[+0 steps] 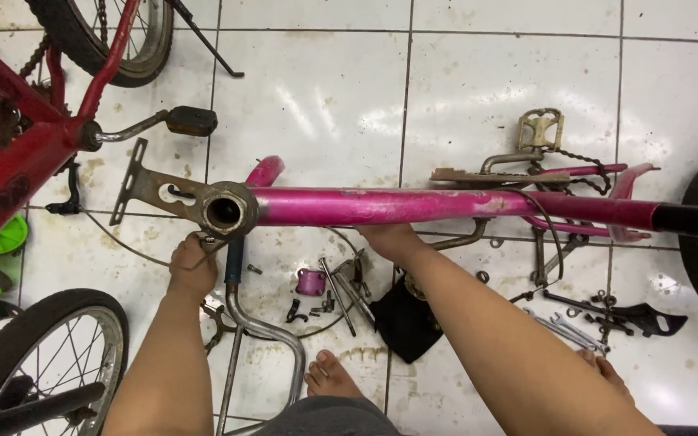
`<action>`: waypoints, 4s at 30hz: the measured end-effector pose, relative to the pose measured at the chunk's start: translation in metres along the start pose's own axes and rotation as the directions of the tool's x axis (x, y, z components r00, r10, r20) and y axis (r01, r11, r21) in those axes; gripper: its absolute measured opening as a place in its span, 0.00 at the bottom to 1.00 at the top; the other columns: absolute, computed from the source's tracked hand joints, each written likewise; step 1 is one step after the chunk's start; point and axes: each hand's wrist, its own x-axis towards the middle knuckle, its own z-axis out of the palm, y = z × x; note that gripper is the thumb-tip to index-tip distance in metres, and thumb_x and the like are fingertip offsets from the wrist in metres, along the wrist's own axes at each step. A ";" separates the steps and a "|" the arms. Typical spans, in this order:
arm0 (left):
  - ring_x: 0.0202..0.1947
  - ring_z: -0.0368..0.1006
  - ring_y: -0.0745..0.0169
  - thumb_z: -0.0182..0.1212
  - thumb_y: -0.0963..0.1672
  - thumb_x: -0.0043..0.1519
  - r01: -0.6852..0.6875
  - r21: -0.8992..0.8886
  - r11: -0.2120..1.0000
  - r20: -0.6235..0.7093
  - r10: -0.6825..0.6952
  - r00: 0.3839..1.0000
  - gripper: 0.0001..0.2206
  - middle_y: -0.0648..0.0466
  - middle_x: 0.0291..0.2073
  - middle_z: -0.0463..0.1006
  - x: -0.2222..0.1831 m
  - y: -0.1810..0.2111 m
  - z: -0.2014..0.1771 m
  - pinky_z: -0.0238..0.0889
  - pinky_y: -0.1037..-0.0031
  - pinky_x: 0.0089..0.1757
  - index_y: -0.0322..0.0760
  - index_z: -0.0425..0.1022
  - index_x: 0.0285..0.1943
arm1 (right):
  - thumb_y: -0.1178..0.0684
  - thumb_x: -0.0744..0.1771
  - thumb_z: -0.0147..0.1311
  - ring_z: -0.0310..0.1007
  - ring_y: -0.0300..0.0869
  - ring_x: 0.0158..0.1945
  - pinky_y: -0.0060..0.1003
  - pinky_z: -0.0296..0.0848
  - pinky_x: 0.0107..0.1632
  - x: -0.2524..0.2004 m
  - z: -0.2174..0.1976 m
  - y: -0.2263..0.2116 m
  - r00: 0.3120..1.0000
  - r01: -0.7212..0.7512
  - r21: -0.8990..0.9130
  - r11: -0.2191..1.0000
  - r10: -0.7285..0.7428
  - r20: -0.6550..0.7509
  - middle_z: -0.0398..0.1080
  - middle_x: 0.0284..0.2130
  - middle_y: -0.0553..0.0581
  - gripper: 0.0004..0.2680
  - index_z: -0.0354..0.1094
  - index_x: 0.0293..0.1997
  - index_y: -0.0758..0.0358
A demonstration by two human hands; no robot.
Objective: Sorting and inspecting various bicycle components and tools on the floor
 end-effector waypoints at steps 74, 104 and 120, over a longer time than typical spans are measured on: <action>0.14 0.70 0.64 0.66 0.49 0.64 0.167 -0.865 0.474 0.354 0.340 0.871 0.15 0.42 0.27 0.80 -0.310 0.359 0.112 0.64 0.76 0.18 0.30 0.76 0.37 | 0.43 0.68 0.58 0.76 0.38 0.34 0.21 0.61 0.24 -0.205 -0.134 0.214 0.919 -0.185 0.533 0.826 0.337 -0.203 0.76 0.39 0.55 0.18 0.69 0.59 0.63; 0.23 0.76 0.59 0.57 0.50 0.68 0.198 -0.825 0.529 0.337 0.179 0.924 0.18 0.43 0.33 0.81 -0.307 0.329 0.106 0.69 0.76 0.26 0.28 0.74 0.53 | 0.49 0.66 0.57 0.56 0.56 0.68 0.51 0.63 0.68 -0.229 -0.102 0.157 0.937 -0.223 0.205 0.953 0.268 -0.225 0.51 0.63 0.67 0.30 0.43 0.75 0.61; 0.71 0.59 0.49 0.55 0.56 0.68 0.074 -0.658 0.749 0.309 0.179 0.934 0.33 0.42 0.70 0.65 -0.300 0.333 0.072 0.56 0.59 0.67 0.32 0.59 0.76 | 0.51 0.70 0.36 0.71 0.53 0.49 0.52 0.68 0.56 -0.169 -0.093 0.207 0.874 -0.073 0.222 0.972 0.169 -0.455 0.74 0.40 0.68 0.14 0.71 0.44 0.69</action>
